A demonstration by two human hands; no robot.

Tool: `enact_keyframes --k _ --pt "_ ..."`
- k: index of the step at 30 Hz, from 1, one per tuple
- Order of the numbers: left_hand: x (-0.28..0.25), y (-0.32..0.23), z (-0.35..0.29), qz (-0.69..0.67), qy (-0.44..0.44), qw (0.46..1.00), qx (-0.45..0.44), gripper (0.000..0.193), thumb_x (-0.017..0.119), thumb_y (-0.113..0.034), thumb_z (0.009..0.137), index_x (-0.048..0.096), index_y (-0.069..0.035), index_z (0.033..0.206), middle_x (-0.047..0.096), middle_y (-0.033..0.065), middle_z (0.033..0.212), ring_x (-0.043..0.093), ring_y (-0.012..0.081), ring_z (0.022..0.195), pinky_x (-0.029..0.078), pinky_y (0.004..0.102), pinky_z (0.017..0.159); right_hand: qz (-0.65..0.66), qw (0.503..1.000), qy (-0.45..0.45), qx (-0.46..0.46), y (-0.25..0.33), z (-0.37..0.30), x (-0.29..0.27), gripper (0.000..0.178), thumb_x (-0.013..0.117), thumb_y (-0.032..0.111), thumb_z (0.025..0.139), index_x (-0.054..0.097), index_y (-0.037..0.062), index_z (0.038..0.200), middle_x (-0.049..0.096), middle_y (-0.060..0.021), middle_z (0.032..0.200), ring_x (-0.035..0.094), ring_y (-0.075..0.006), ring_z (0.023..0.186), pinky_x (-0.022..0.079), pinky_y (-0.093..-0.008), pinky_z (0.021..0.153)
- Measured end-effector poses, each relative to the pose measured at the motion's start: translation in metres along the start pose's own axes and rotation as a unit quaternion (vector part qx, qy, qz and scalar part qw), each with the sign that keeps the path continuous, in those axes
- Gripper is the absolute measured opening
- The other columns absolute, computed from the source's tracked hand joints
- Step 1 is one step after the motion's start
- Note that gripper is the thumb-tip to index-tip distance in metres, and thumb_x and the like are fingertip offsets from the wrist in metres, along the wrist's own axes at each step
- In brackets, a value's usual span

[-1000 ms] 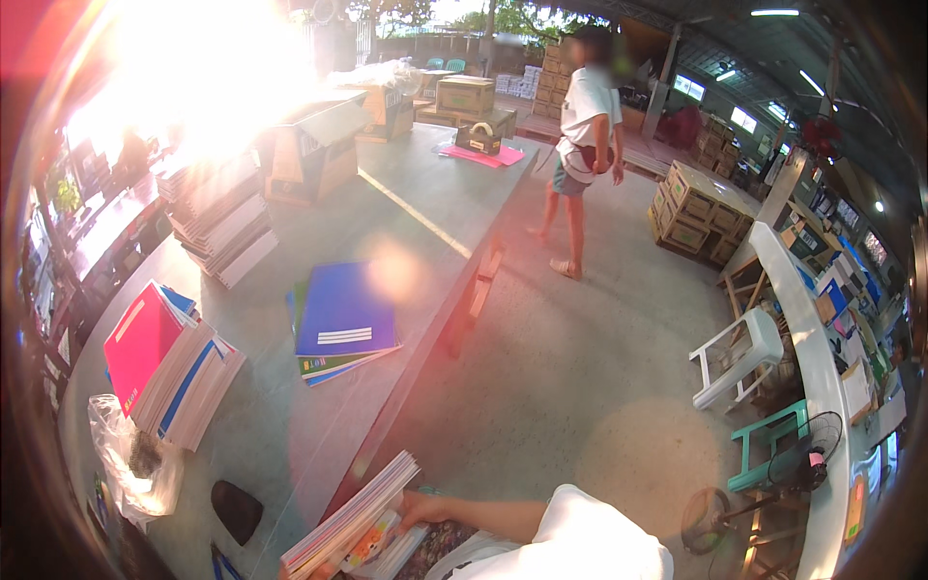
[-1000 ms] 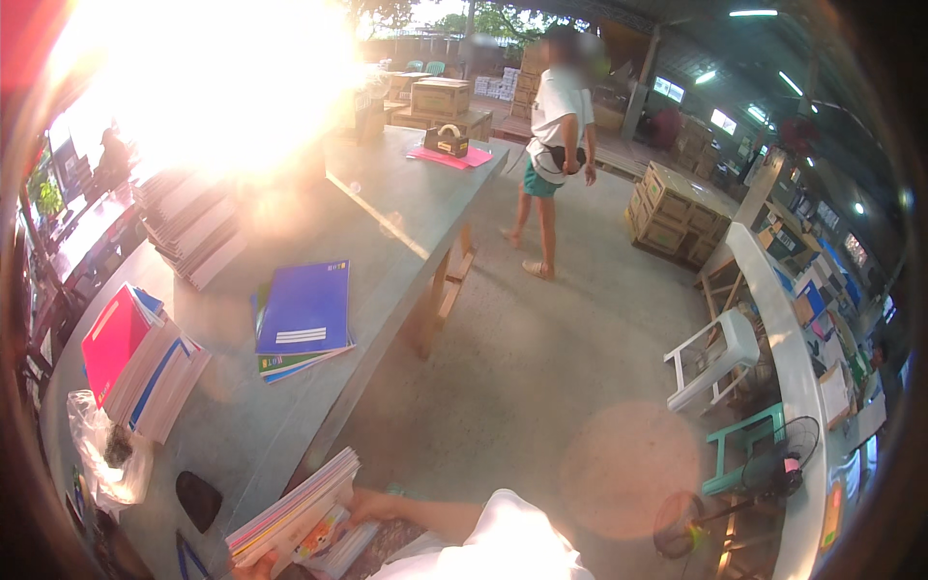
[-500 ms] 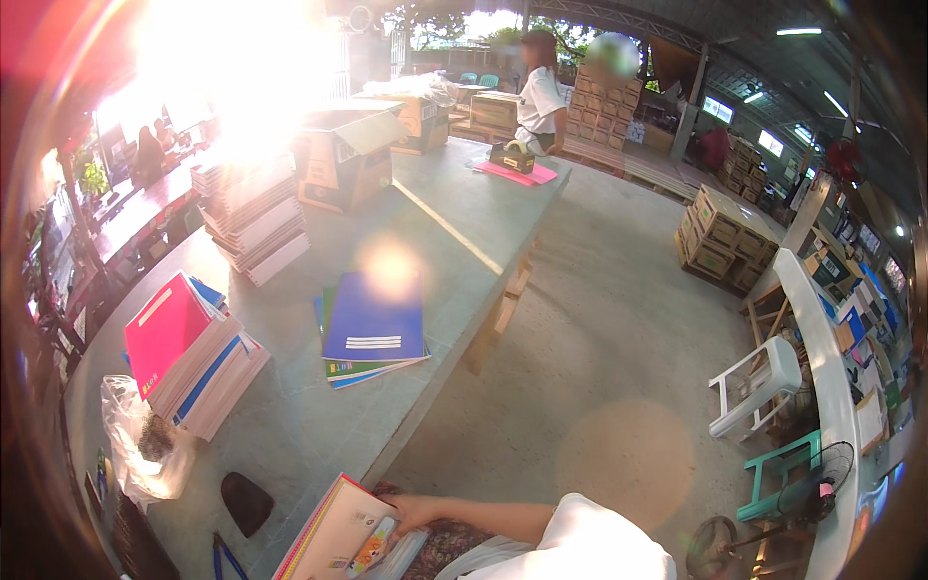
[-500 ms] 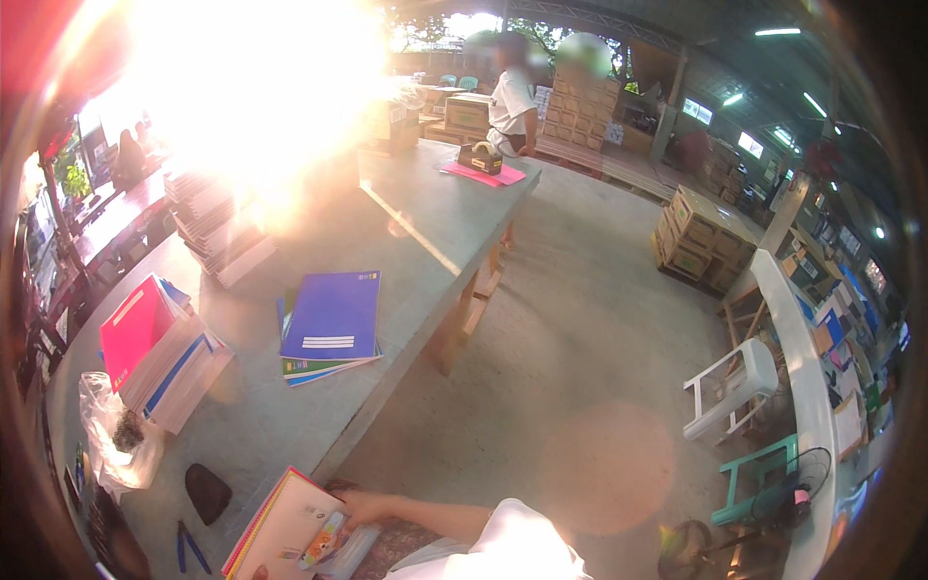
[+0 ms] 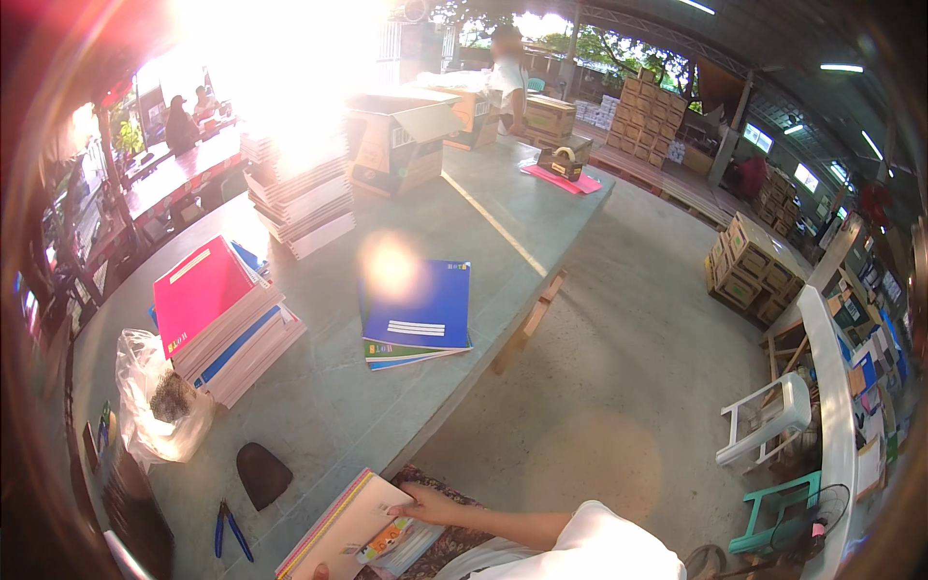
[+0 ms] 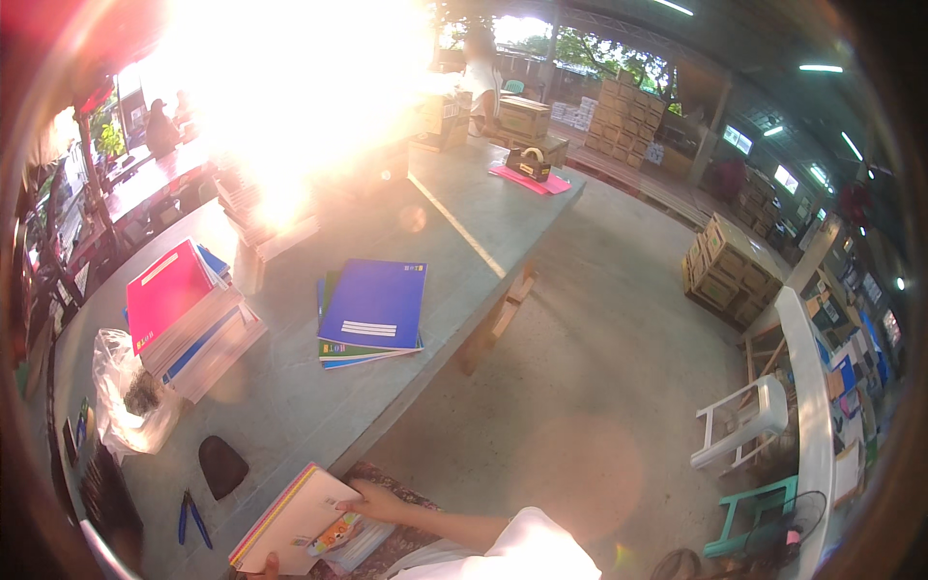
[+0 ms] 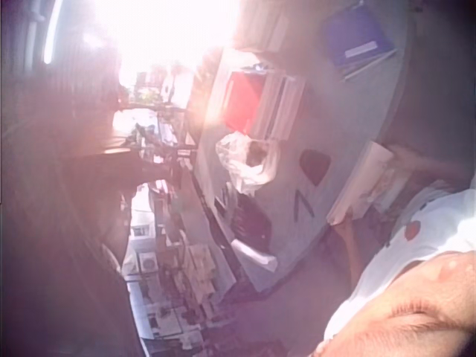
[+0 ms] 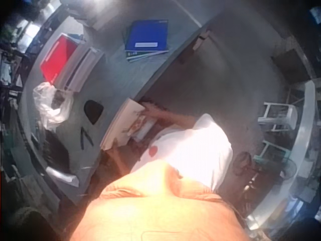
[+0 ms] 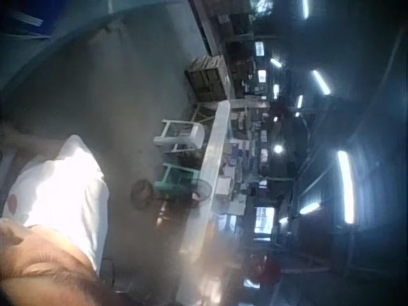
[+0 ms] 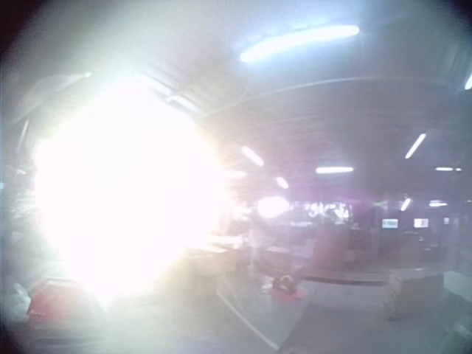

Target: The person assembles notebooks by hand at a large table. They pick up covers and paper blocks, align them, and use a small blue tool to secure or trim the spiral binding on multiple notebooks one by one.

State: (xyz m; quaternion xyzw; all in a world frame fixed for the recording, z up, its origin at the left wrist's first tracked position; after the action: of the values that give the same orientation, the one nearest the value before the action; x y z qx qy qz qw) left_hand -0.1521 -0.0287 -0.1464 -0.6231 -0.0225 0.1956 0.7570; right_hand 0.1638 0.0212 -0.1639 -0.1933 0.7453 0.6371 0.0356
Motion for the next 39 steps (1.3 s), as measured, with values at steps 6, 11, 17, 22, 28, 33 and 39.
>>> enact_keyframes --k 6,11,17,22,28,33,39 --pt "0.002 -0.003 -0.019 -0.1 0.01 0.989 -0.112 0.053 0.069 -0.012 0.077 0.046 0.003 0.122 0.05 0.0141 0.122 0.046 0.0209 0.114 0.035 0.0346 0.098 -0.03 0.999 -0.01 -0.011 0.031 0.008 0.003 0.051 0.067 0.046 0.077 0.059 0.0013 0.1 0.06 -0.0165 0.103 0.058 -0.0272 0.091 0.046 -0.0378 0.076" --pt "0.018 -0.046 -0.008 0.062 0.041 0.989 -0.132 0.03 0.07 -0.02 0.078 0.063 0.001 0.098 0.067 0.012 0.095 0.063 0.0213 0.09 0.047 0.0341 0.08 -0.185 0.951 -0.148 -0.198 0.061 -0.013 -0.025 0.05 0.071 0.028 0.077 0.051 -0.0003 0.114 0.056 -0.0114 0.096 0.055 -0.0235 0.095 0.043 -0.034 0.086" --pt "0.003 -0.04 -0.008 0.159 0.05 0.982 -0.088 0.043 0.068 -0.026 0.078 0.056 0.001 0.109 0.065 0.0178 0.095 0.06 0.0354 0.093 0.046 0.0392 0.082 0.151 0.951 -0.198 -0.186 0.092 0.035 -0.009 0.038 0.065 0.016 0.081 0.051 -0.0028 0.111 0.056 -0.0126 0.102 0.054 -0.024 0.092 0.042 -0.0319 0.083" --pt "-0.012 -0.067 -0.016 0.377 0.293 0.861 -0.176 0.043 0.064 -0.031 0.08 0.056 -0.002 0.11 0.063 0.0217 0.09 0.059 0.0383 0.087 0.047 0.0436 0.076 0.025 0.97 -0.156 -0.183 0.101 0.04 -0.016 0.018 0.056 0.003 0.081 0.057 0.0015 0.098 0.058 -0.0083 0.094 0.052 -0.017 0.089 0.041 -0.0296 0.078" --pt "-0.031 -0.167 0.064 0.406 0.146 0.889 0.153 0.026 0.061 -0.022 0.081 0.058 -0.003 0.099 0.06 0.0198 0.076 0.059 0.0343 0.066 0.047 0.0396 0.061 -0.225 0.868 -0.012 -0.442 0.191 0.006 0.044 0.026 0.059 0.006 0.075 0.057 0.0045 0.102 0.057 -0.0135 0.096 0.054 -0.0291 0.09 0.041 -0.0383 0.08" --pt "0.011 -0.144 0.102 0.511 0.304 0.803 0.048 0.049 0.057 -0.04 0.084 0.054 -0.001 0.112 0.058 0.0171 0.108 0.053 0.0338 0.101 0.042 0.0434 0.084 -0.374 0.806 0.026 -0.458 0.179 0.001 0.108 0.039 0.062 0.008 0.071 0.054 0.0065 0.109 0.058 -0.0094 0.095 0.054 -0.0275 0.086 0.039 -0.0396 0.084" --pt "-0.045 -0.106 0.038 0.332 0.316 0.885 -0.081 0.044 0.054 -0.04 0.087 0.059 0.0 0.103 0.062 0.0166 0.098 0.057 0.0324 0.093 0.043 0.0421 0.08 -0.34 0.828 0.091 -0.436 0.165 0.003 0.1 0.047 0.057 0.004 0.069 0.056 0.0127 0.116 0.055 -0.0093 0.107 0.054 -0.0242 0.092 0.039 -0.037 0.084"
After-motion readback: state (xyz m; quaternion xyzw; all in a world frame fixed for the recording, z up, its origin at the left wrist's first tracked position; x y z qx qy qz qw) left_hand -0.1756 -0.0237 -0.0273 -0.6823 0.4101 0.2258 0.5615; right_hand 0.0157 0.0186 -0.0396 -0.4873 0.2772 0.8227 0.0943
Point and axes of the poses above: each hand's wrist, its own z-axis towards the middle knuckle, its own x-axis out of the palm, y = z × x, the point moved 6 cm from there along z, towards the middle knuckle
